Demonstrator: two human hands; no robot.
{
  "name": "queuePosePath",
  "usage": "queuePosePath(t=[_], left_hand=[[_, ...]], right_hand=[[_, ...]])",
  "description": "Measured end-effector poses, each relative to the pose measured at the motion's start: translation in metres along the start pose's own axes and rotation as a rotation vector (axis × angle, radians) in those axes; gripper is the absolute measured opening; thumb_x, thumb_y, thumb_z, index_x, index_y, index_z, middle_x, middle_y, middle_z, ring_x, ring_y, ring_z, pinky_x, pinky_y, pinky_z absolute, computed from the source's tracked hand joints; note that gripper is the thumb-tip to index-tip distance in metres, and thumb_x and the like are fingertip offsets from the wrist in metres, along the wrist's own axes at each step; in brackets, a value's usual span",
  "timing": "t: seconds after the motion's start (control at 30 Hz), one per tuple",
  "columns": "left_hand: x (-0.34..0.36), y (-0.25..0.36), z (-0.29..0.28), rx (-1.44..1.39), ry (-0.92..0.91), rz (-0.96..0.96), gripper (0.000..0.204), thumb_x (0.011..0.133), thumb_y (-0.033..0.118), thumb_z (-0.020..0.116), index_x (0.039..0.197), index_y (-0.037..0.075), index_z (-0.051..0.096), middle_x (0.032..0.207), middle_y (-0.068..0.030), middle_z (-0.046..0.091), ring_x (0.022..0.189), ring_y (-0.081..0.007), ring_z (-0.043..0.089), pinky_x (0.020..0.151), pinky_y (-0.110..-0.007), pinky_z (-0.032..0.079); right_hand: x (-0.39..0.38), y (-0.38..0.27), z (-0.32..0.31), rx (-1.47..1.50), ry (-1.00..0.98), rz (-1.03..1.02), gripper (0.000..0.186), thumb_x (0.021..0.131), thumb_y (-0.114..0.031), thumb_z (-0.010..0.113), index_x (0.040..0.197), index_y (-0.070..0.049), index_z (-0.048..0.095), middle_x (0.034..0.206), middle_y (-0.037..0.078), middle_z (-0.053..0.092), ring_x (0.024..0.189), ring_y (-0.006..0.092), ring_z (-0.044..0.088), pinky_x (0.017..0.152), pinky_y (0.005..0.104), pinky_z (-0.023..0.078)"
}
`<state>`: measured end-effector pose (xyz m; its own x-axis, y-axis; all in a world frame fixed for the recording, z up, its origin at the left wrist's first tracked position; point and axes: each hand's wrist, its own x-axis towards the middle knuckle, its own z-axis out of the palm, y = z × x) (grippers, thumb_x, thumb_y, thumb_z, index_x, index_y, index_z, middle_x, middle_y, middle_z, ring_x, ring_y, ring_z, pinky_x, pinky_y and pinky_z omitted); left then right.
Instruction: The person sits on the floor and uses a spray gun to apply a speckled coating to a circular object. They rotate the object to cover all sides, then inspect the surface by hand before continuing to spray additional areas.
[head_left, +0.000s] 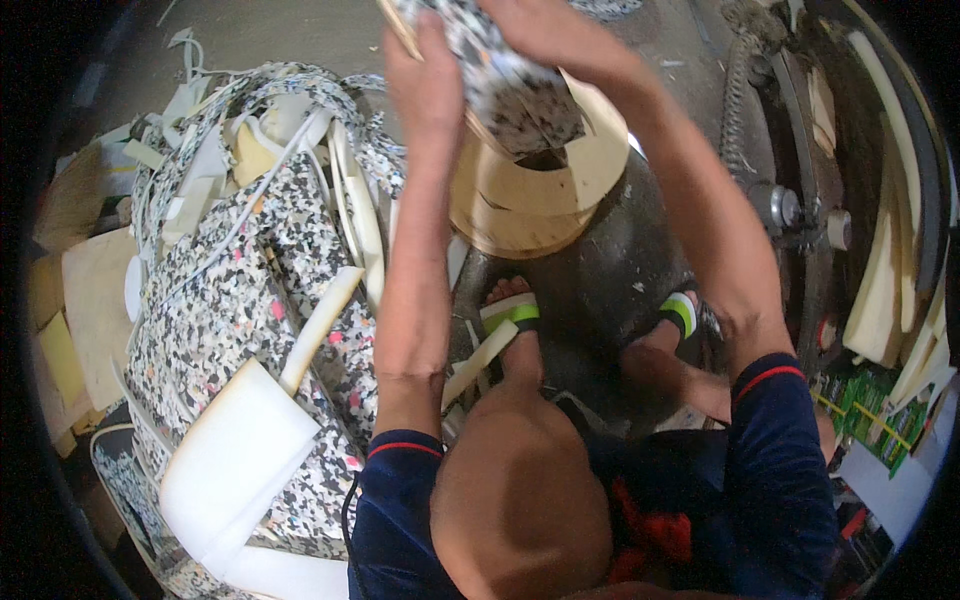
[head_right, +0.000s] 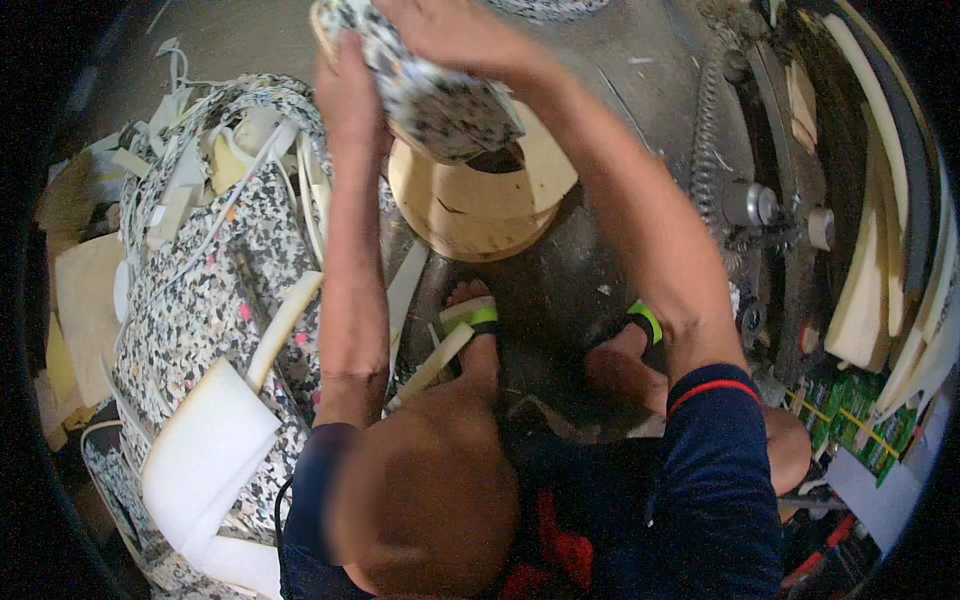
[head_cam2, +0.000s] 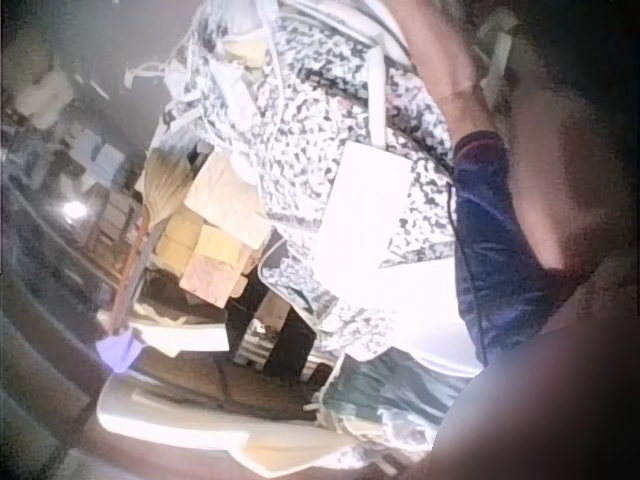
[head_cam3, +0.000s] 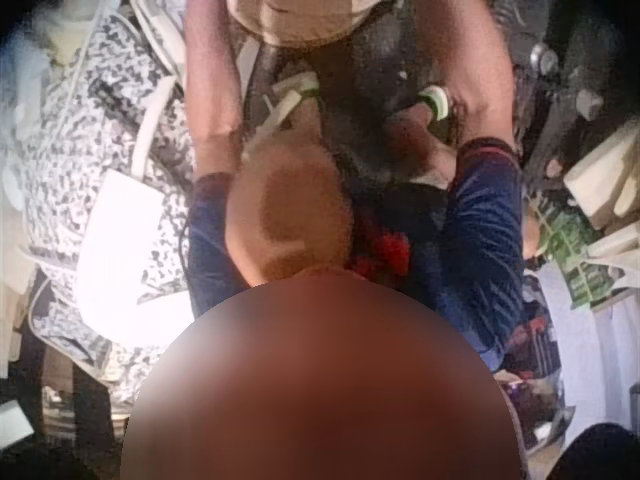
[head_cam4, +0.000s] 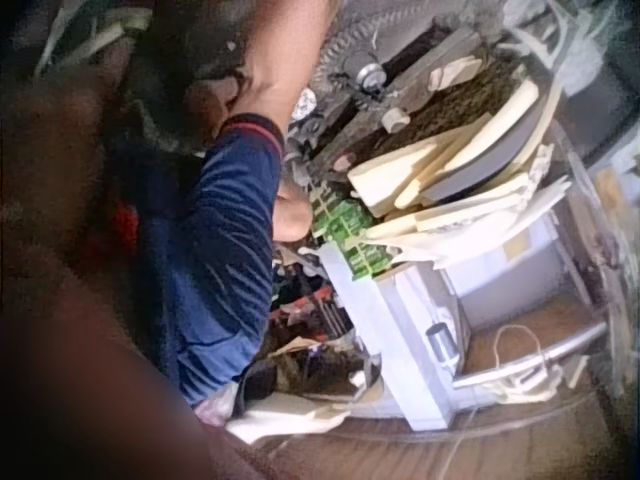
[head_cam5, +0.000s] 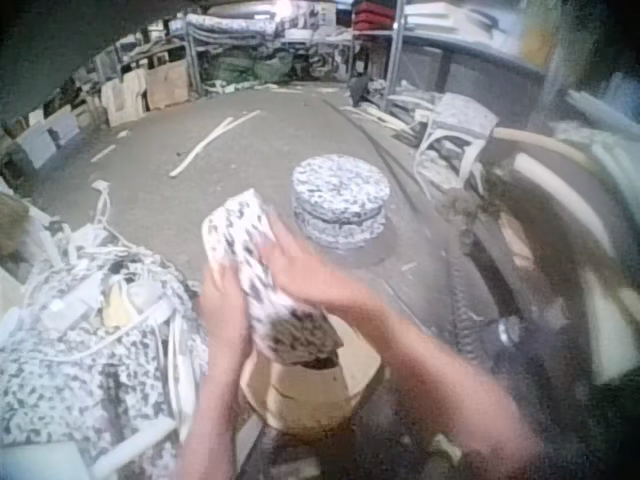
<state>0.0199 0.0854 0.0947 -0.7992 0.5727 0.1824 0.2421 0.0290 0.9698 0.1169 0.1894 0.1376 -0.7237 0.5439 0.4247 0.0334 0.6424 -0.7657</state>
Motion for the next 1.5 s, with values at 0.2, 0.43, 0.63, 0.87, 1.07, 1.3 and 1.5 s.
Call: queuePosePath(t=[0.2, 0.43, 0.63, 0.87, 1.07, 1.3, 1.5], left_hand=[[0.040, -0.008, -0.041, -0.625, -0.322, -0.465, 0.059, 0.104, 0.048, 0.043, 0.130, -0.003, 0.055, 0.118, -0.0222, 0.067, 0.099, -0.0271, 0.071, 0.084, -0.042, 0.061], [-0.002, -0.003, -0.047, -0.786, -0.223, -0.384, 0.058, 0.105, 0.045, 0.045, 0.139, -0.002, 0.045, 0.129, -0.0203, 0.061, 0.113, -0.0306, 0.064, 0.095, -0.043, 0.055], [-0.039, -0.014, -0.022, -0.601, -0.079, -0.102, 0.053, 0.105, 0.041, 0.050, 0.138, 0.001, 0.045, 0.126, -0.0136, 0.060, 0.110, -0.0209, 0.062, 0.092, -0.037, 0.053], [-0.033, -0.014, -0.017, -0.533, -0.075, -0.062, 0.051, 0.102, 0.038, 0.052, 0.132, -0.003, 0.050, 0.114, -0.0143, 0.062, 0.105, -0.0199, 0.057, 0.094, -0.034, 0.045], [-0.031, -0.019, -0.016, -0.474, -0.072, -0.025, 0.047, 0.102, 0.037, 0.049, 0.128, -0.003, 0.052, 0.111, -0.0137, 0.064, 0.097, -0.0185, 0.060, 0.087, -0.035, 0.049], [-0.028, -0.018, -0.016, -0.371, -0.076, 0.032, 0.044, 0.104, 0.035, 0.047, 0.127, -0.002, 0.052, 0.108, -0.0111, 0.064, 0.091, -0.0152, 0.063, 0.077, -0.032, 0.054], [-0.032, -0.006, -0.019, -0.511, -0.112, -0.126, 0.043, 0.104, 0.034, 0.045, 0.126, -0.002, 0.053, 0.107, -0.0109, 0.064, 0.090, -0.0153, 0.063, 0.077, -0.032, 0.054]], right_hand=[[-0.022, -0.012, -0.007, 0.348, -0.209, 0.022, 0.056, 0.109, -0.036, 0.036, 0.142, 0.009, 0.043, 0.148, 0.024, 0.045, 0.137, 0.0291, 0.044, 0.116, 0.0370, 0.031], [-0.034, 0.004, 0.023, 0.179, -0.054, 0.165, 0.056, 0.101, -0.029, 0.050, 0.141, 0.009, 0.045, 0.142, 0.031, 0.050, 0.134, 0.0376, 0.049, 0.114, 0.0371, 0.034], [-0.023, -0.037, 0.003, 0.245, -0.181, 0.249, 0.050, 0.101, -0.028, 0.050, 0.134, 0.009, 0.052, 0.128, 0.030, 0.061, 0.126, 0.0376, 0.057, 0.107, 0.0384, 0.041], [-0.024, -0.026, 0.015, -0.104, 0.026, 0.145, 0.049, 0.095, -0.026, 0.058, 0.129, 0.010, 0.056, 0.118, 0.030, 0.066, 0.115, 0.0344, 0.064, 0.098, 0.0369, 0.047], [-0.022, -0.025, 0.002, 0.062, -0.092, 0.162, 0.044, 0.096, -0.024, 0.055, 0.127, 0.008, 0.059, 0.115, 0.027, 0.068, 0.110, 0.0324, 0.066, 0.096, 0.0368, 0.048], [-0.022, -0.017, 0.001, 0.055, -0.063, 0.228, 0.042, 0.098, -0.023, 0.053, 0.127, 0.006, 0.060, 0.116, 0.023, 0.069, 0.110, 0.0272, 0.065, 0.095, 0.0358, 0.048], [-0.023, -0.018, 0.001, 0.124, -0.074, 0.255, 0.041, 0.099, -0.023, 0.052, 0.126, 0.005, 0.061, 0.116, 0.021, 0.070, 0.108, 0.0247, 0.065, 0.095, 0.0351, 0.048]])
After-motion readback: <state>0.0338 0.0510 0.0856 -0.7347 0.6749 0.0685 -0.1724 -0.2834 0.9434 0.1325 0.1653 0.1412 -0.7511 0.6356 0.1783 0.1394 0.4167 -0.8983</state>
